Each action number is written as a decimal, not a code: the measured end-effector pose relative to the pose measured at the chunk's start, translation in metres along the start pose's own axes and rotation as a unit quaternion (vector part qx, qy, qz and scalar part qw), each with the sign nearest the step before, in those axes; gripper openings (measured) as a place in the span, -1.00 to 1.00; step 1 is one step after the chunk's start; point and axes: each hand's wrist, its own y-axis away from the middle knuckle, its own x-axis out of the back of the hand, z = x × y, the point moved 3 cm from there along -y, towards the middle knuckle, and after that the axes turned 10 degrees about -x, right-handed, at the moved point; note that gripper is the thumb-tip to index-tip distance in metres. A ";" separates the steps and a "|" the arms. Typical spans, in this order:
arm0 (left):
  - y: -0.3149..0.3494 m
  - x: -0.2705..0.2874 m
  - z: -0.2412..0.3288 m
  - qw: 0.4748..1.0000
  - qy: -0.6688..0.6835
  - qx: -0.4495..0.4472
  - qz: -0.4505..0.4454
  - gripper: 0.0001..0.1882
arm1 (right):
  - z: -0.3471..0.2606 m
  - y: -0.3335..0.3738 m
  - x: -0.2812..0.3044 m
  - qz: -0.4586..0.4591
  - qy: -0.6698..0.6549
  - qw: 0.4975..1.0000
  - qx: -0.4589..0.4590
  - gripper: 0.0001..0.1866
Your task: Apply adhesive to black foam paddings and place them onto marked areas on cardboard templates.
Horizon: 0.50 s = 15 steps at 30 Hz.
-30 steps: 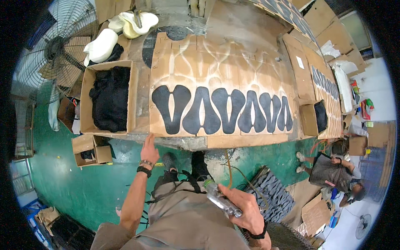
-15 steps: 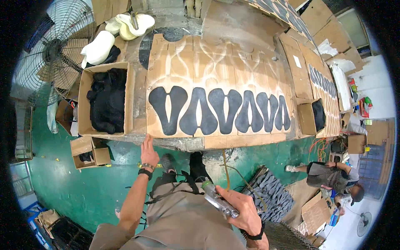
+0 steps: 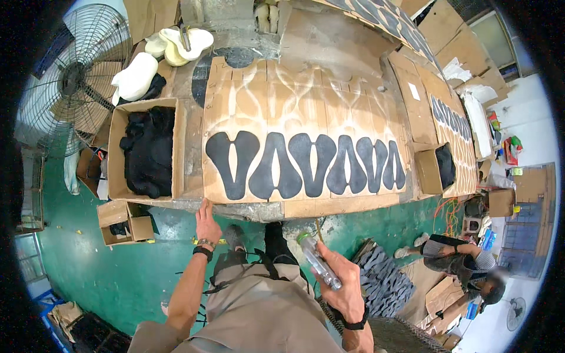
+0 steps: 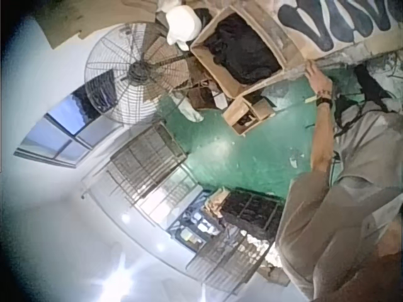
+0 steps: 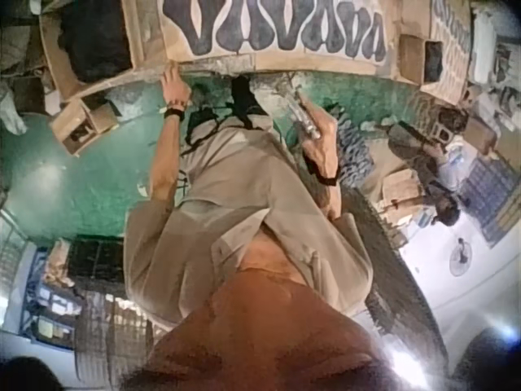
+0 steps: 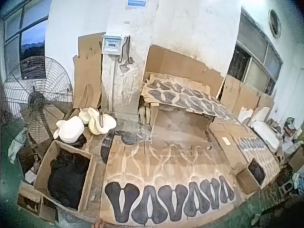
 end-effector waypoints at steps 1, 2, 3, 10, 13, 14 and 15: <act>0.001 0.000 0.000 1.000 -0.002 -0.001 0.002 -0.05 | 0.000 -0.003 0.000 0.019 -0.010 1.000 -0.001 -0.39; 0.001 0.000 -0.001 1.000 -0.002 -0.001 0.004 -0.05 | 0.000 -0.006 0.001 0.023 -0.018 0.999 -0.022 -0.40; 0.001 0.000 -0.001 1.000 -0.005 0.003 0.003 -0.04 | -0.002 -0.010 0.002 0.023 -0.018 0.999 -0.020 -0.40; 0.001 0.003 0.003 1.000 0.004 0.011 -0.018 -0.03 | -0.011 -0.022 0.000 0.036 -0.008 0.998 0.045 -0.40; 0.001 0.007 0.005 1.000 0.012 0.012 -0.008 -0.03 | -0.020 -0.019 0.004 0.027 -0.017 0.999 0.040 -0.39; 0.002 0.007 0.004 1.000 0.011 0.015 -0.008 -0.03 | -0.021 -0.018 0.005 0.014 -0.013 1.000 0.019 -0.41; 0.002 0.007 0.002 1.000 0.014 0.014 -0.005 -0.04 | -0.020 -0.017 0.005 0.001 -0.009 1.000 -0.003 -0.43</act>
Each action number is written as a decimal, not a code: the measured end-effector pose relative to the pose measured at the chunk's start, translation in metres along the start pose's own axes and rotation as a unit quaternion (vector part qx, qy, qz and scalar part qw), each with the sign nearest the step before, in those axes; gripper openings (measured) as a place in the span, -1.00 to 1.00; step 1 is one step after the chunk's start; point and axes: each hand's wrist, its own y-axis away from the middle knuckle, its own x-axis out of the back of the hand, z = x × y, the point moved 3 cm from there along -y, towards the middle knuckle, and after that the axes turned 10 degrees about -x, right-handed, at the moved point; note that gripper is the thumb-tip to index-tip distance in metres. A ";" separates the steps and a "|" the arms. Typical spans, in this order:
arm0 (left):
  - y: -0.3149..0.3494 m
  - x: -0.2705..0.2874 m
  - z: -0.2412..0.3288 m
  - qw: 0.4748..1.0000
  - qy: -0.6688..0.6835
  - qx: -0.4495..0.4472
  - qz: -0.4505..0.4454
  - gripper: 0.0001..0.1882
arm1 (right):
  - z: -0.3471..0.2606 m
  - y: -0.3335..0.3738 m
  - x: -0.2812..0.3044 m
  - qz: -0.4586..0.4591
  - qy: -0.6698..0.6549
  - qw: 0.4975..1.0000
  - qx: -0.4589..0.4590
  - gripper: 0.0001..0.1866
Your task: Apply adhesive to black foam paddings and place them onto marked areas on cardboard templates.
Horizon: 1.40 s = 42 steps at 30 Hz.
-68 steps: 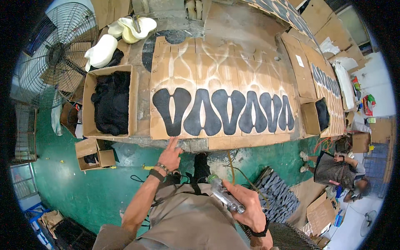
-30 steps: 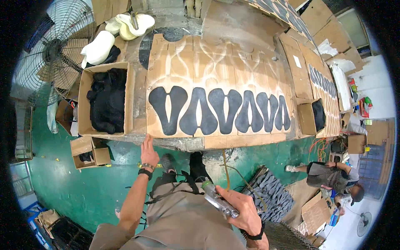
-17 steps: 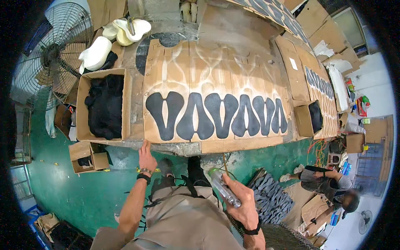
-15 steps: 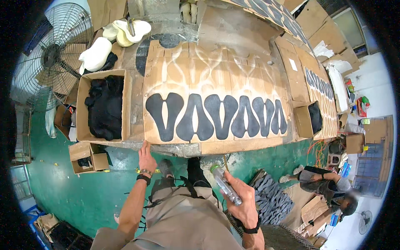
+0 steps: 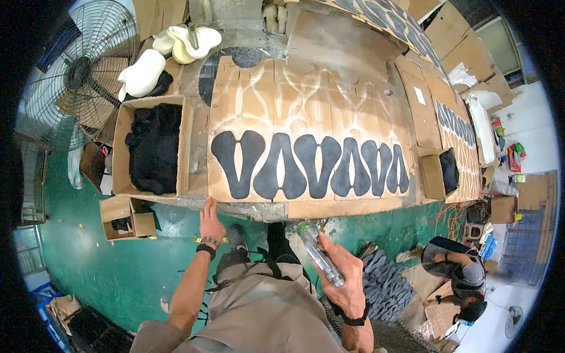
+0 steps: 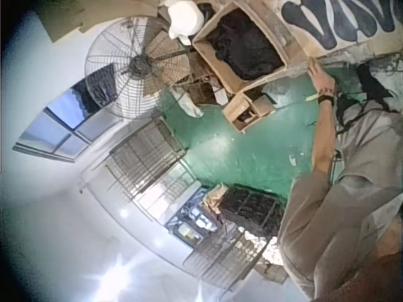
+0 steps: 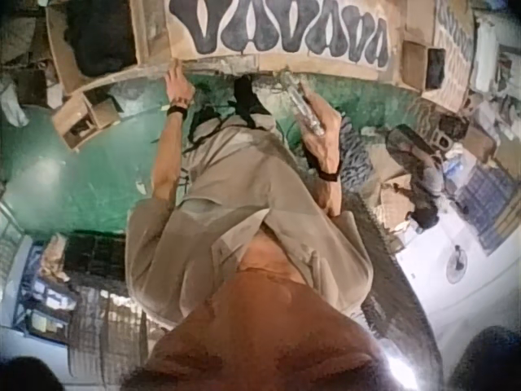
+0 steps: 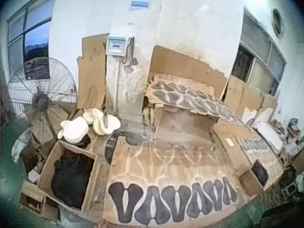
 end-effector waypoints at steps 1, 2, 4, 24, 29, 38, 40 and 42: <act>-0.001 -0.001 0.001 1.000 0.004 -0.002 0.003 -0.05 | 0.001 0.002 -0.001 -0.001 0.001 1.000 -0.001 -0.43; -0.001 -0.001 0.001 1.000 0.004 -0.002 0.001 -0.05 | 0.001 0.005 -0.001 0.006 0.002 1.000 0.003 -0.43; 0.000 -0.001 0.001 1.000 0.001 0.000 -0.008 -0.06 | 0.004 0.012 0.000 0.012 0.003 1.000 0.006 -0.43; -0.003 -0.004 0.000 1.000 -0.005 -0.013 0.027 -0.06 | 0.000 0.034 -0.012 -0.137 0.013 0.990 0.030 -0.27; -0.002 -0.004 -0.001 1.000 -0.014 -0.004 0.010 -0.04 | -0.011 0.016 -0.017 -0.061 0.004 0.997 0.040 -0.42; -0.002 -0.002 -0.001 1.000 0.005 0.004 -0.029 -0.01 | -0.022 0.001 -0.021 -0.044 -0.012 0.997 0.067 -0.41; -0.002 -0.003 -0.002 0.999 -0.006 0.010 -0.040 0.00 | -0.026 0.002 -0.020 -0.061 -0.032 0.989 0.134 -0.40; -0.003 -0.003 0.000 0.999 0.002 0.013 -0.045 0.00 | -0.025 0.003 -0.019 -0.084 -0.016 0.990 0.116 -0.40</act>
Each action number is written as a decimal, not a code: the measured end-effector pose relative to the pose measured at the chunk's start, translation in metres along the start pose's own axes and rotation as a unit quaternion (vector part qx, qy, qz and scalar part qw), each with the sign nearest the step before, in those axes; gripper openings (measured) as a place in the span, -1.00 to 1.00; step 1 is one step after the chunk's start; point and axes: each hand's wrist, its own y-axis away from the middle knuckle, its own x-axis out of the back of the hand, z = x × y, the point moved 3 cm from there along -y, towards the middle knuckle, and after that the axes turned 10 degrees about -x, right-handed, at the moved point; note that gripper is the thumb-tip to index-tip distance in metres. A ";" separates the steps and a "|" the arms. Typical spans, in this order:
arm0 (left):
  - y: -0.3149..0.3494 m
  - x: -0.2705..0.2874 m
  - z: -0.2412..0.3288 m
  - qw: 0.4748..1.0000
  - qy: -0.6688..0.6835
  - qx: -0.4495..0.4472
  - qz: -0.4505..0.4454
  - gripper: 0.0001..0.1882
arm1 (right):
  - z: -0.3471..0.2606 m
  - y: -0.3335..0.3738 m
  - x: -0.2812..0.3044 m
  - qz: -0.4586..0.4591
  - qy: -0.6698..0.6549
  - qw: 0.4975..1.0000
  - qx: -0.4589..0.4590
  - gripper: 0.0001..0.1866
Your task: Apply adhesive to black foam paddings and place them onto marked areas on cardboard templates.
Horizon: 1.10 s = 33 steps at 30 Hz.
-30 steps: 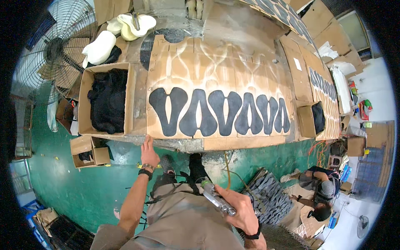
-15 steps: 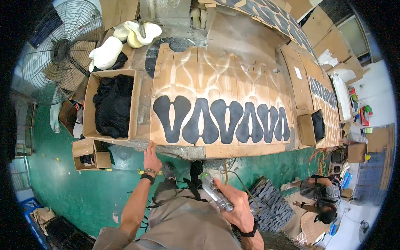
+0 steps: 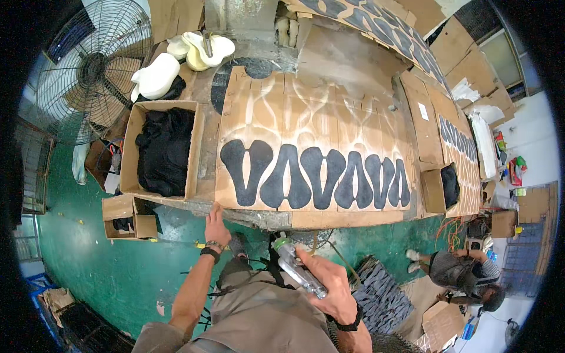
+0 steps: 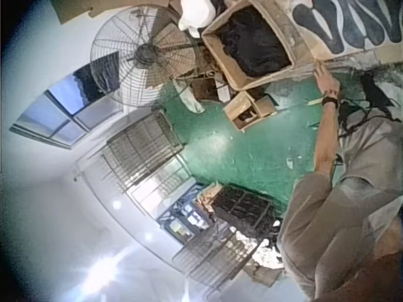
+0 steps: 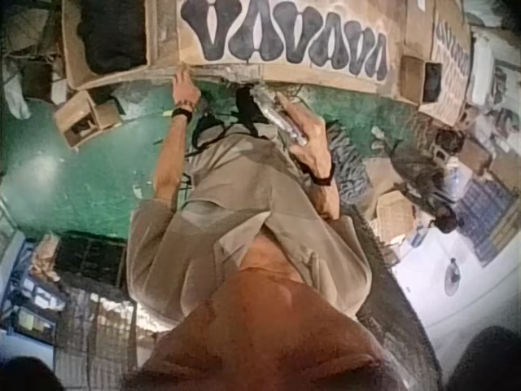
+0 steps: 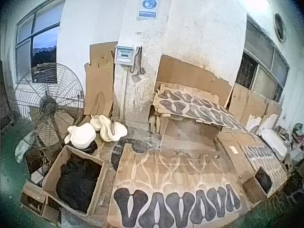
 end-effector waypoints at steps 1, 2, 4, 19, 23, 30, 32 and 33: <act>0.000 -0.001 0.000 1.000 0.008 0.003 -0.004 -0.01 | 0.000 0.001 0.001 0.011 -0.007 1.000 -0.019 -0.40; 0.000 -0.001 0.001 1.000 0.008 0.002 -0.005 -0.01 | 0.001 0.001 0.001 0.022 -0.013 0.999 -0.039 -0.40; 0.000 0.000 0.002 1.000 0.000 -0.009 0.005 0.00 | 0.006 0.004 0.004 -0.004 -0.001 1.000 -0.027 -0.30; 0.000 0.000 0.002 1.000 -0.017 -0.012 0.019 -0.02 | 0.021 0.019 0.009 0.027 0.022 0.998 -0.053 -0.42; -0.001 -0.002 0.000 0.999 -0.022 -0.017 0.039 -0.05 | 0.023 0.013 0.011 0.096 -0.002 0.995 -0.042 -0.43; 0.000 -0.004 0.001 0.998 -0.031 -0.021 0.049 -0.07 | 0.030 0.030 0.016 0.024 0.024 0.993 -0.112 -0.42; -0.001 -0.003 0.005 0.997 -0.040 -0.029 0.051 -0.08 | 0.029 0.032 0.015 -0.013 0.019 0.995 -0.095 -0.35; -0.001 -0.003 0.006 0.998 -0.042 -0.017 0.048 -0.09 | 0.030 0.030 0.014 -0.012 0.019 0.995 -0.097 -0.35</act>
